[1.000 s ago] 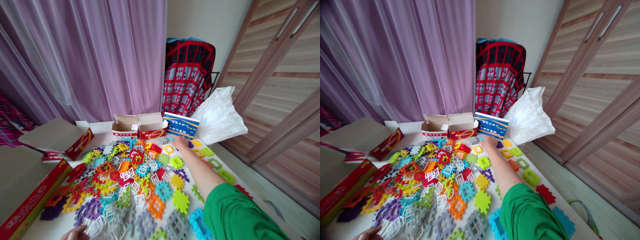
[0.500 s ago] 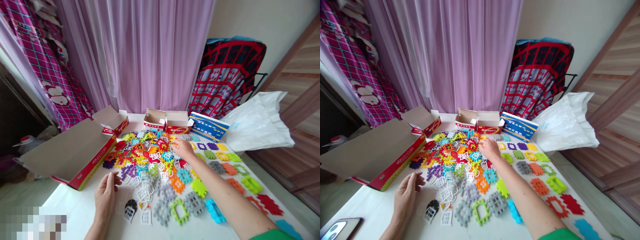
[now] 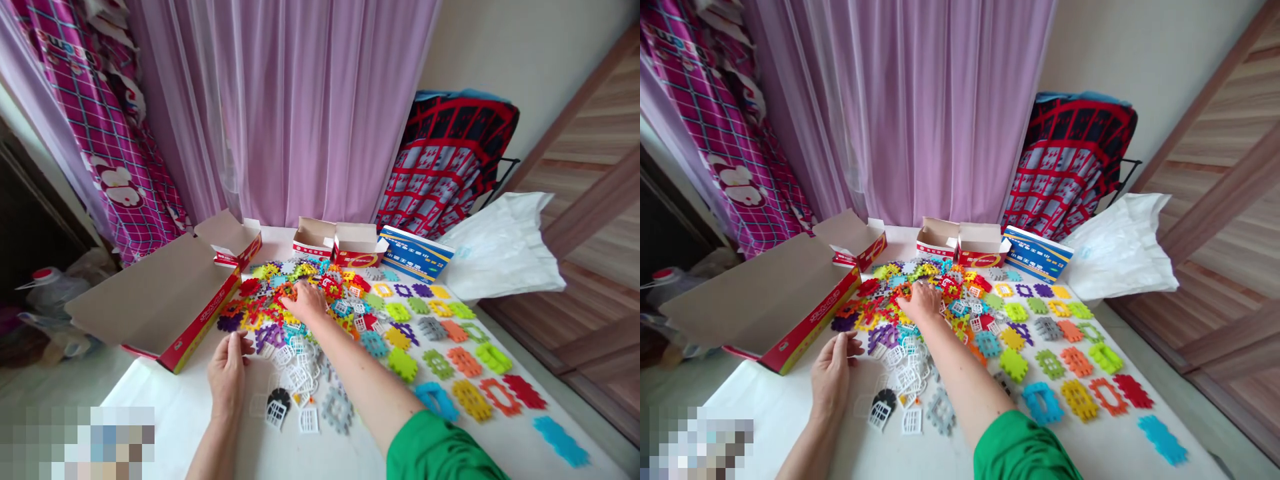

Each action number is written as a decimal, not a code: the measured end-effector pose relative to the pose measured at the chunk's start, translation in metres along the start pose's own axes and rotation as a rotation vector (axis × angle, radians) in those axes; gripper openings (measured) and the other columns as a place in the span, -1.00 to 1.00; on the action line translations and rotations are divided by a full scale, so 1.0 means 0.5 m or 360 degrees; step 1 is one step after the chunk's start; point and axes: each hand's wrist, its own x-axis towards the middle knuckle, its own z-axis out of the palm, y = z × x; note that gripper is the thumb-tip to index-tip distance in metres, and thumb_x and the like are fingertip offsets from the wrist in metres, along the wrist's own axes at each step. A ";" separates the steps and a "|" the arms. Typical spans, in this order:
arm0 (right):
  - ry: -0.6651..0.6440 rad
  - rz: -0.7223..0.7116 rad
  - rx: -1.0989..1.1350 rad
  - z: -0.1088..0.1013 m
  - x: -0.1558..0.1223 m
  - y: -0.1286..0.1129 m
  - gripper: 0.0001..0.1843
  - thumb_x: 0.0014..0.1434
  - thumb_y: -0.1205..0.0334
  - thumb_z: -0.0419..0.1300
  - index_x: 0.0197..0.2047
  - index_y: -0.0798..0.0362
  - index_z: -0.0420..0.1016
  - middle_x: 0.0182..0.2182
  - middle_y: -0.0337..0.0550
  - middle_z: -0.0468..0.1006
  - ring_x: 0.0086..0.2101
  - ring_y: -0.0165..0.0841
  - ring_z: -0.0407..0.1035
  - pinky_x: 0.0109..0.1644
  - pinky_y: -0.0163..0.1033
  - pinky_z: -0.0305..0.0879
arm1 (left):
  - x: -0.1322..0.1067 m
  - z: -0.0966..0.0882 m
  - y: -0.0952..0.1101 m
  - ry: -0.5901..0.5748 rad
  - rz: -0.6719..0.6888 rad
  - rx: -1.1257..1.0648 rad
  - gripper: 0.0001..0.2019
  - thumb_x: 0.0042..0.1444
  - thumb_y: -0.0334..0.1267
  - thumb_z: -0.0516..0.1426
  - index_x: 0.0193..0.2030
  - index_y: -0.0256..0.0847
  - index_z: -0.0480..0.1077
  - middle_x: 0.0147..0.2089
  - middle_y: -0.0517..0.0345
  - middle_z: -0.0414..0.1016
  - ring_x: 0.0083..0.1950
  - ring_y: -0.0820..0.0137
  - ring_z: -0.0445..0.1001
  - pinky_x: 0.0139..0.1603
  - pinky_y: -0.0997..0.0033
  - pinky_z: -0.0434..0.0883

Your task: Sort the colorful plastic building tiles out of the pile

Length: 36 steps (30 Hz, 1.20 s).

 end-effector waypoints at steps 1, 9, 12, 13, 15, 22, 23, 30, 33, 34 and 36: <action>0.0001 0.0012 0.0006 0.001 0.000 -0.004 -0.56 0.17 -0.11 0.19 -0.04 0.03 0.48 -0.02 -0.02 0.56 0.03 -0.13 0.37 0.08 -0.08 0.21 | 0.000 0.000 0.000 -0.0001 -0.0001 0.0008 -0.45 -0.03 0.29 0.14 -0.29 -0.23 0.48 -0.43 0.08 0.53 -0.41 0.32 0.51 -0.50 0.40 0.37; 0.0167 -0.0061 0.0106 -0.023 -0.021 0.006 -0.62 0.14 0.00 0.24 -0.03 0.00 0.47 -0.03 -0.08 0.56 0.02 -0.17 0.36 0.08 -0.09 0.24 | 0.003 0.004 -0.005 -0.0007 0.0040 0.0138 -0.48 0.01 0.26 0.11 -0.26 -0.23 0.49 -0.42 0.09 0.55 -0.39 0.31 0.52 -0.48 0.40 0.39; 0.0305 -0.0202 0.0130 -0.036 -0.079 0.029 -0.61 0.14 0.04 0.26 -0.01 0.02 0.45 -0.08 -0.08 0.57 -0.03 -0.18 0.36 0.08 -0.09 0.25 | -0.001 0.010 -0.007 -0.0068 0.0142 0.0283 -0.47 -0.01 0.27 0.13 -0.22 -0.20 0.51 -0.36 0.07 0.59 -0.37 0.32 0.52 -0.48 0.42 0.37; 0.0329 -0.0253 0.0138 -0.039 -0.106 0.037 -0.59 0.12 0.05 0.27 0.01 0.03 0.44 -0.09 -0.08 0.57 -0.05 -0.18 0.36 0.07 -0.08 0.26 | -0.006 0.014 -0.006 -0.0125 0.0178 0.0330 -0.47 -0.02 0.27 0.14 -0.20 -0.18 0.52 -0.33 0.07 0.60 -0.35 0.32 0.53 -0.48 0.44 0.36; 0.0360 -0.0349 0.0158 -0.039 -0.166 0.053 -0.55 0.10 0.08 0.31 0.04 0.02 0.42 -0.12 -0.10 0.58 -0.06 -0.17 0.36 0.06 -0.08 0.28 | -0.020 0.023 -0.001 -0.0307 0.0192 0.0367 -0.45 -0.05 0.28 0.17 -0.14 -0.15 0.53 -0.33 0.09 0.60 -0.36 0.33 0.52 -0.51 0.46 0.33; 0.0591 -0.0452 0.0328 -0.023 -0.327 0.111 -0.51 0.05 0.19 0.34 0.06 -0.01 0.38 -0.10 -0.14 0.58 -0.09 -0.20 0.39 0.01 -0.09 0.32 | -0.095 0.051 0.031 -0.1006 -0.0201 0.0245 -0.36 -0.27 0.30 0.30 -0.22 -0.23 0.55 -0.61 0.23 0.42 -0.66 0.53 0.18 -0.67 0.51 0.08; 0.0631 -0.0445 0.0351 -0.022 -0.340 0.119 -0.52 0.04 0.20 0.34 0.05 -0.02 0.38 -0.11 -0.14 0.58 -0.10 -0.20 0.40 0.00 -0.10 0.33 | -0.103 0.053 0.034 -0.1067 -0.0238 0.0239 -0.37 -0.27 0.30 0.30 -0.25 -0.23 0.54 -0.63 0.24 0.40 -0.67 0.55 0.14 -0.66 0.53 0.05; 0.0977 -0.0449 0.0538 -0.013 -0.390 0.159 -0.51 0.00 0.21 0.33 0.02 0.00 0.38 -0.17 -0.13 0.60 -0.16 -0.23 0.46 -0.04 -0.13 0.41 | -0.132 0.064 0.032 -0.1317 -0.0483 0.0097 -0.41 -0.30 0.24 0.36 -0.26 -0.22 0.53 -0.58 0.24 0.40 -0.62 0.59 0.14 -0.60 0.57 0.05; 0.1123 -0.0499 0.0552 -0.002 -0.399 0.168 -0.50 0.03 0.23 0.30 0.06 -0.01 0.34 -0.14 -0.12 0.61 -0.14 -0.23 0.48 -0.02 -0.11 0.43 | -0.140 0.071 0.029 -0.1335 -0.0507 0.0025 -0.46 -0.31 0.18 0.39 -0.29 -0.21 0.53 -0.48 0.20 0.47 -0.57 0.57 0.23 -0.56 0.56 0.15; 0.1155 -0.0518 0.0553 0.001 -0.401 0.170 -0.50 0.04 0.23 0.29 0.07 -0.01 0.33 -0.13 -0.11 0.60 -0.13 -0.22 0.48 -0.02 -0.10 0.44 | -0.143 0.073 0.029 -0.1340 -0.0503 0.0026 -0.47 -0.29 0.18 0.38 -0.29 -0.21 0.53 -0.49 0.20 0.47 -0.57 0.57 0.22 -0.57 0.56 0.14; 0.1205 -0.0546 0.0549 0.007 -0.404 0.175 -0.50 0.08 0.23 0.27 0.10 0.00 0.30 -0.10 -0.08 0.60 -0.11 -0.22 0.49 0.00 -0.08 0.45 | -0.149 0.076 0.030 -0.1343 -0.0487 0.0041 -0.48 -0.26 0.18 0.37 -0.30 -0.22 0.53 -0.54 0.22 0.43 -0.60 0.58 0.20 -0.60 0.57 0.10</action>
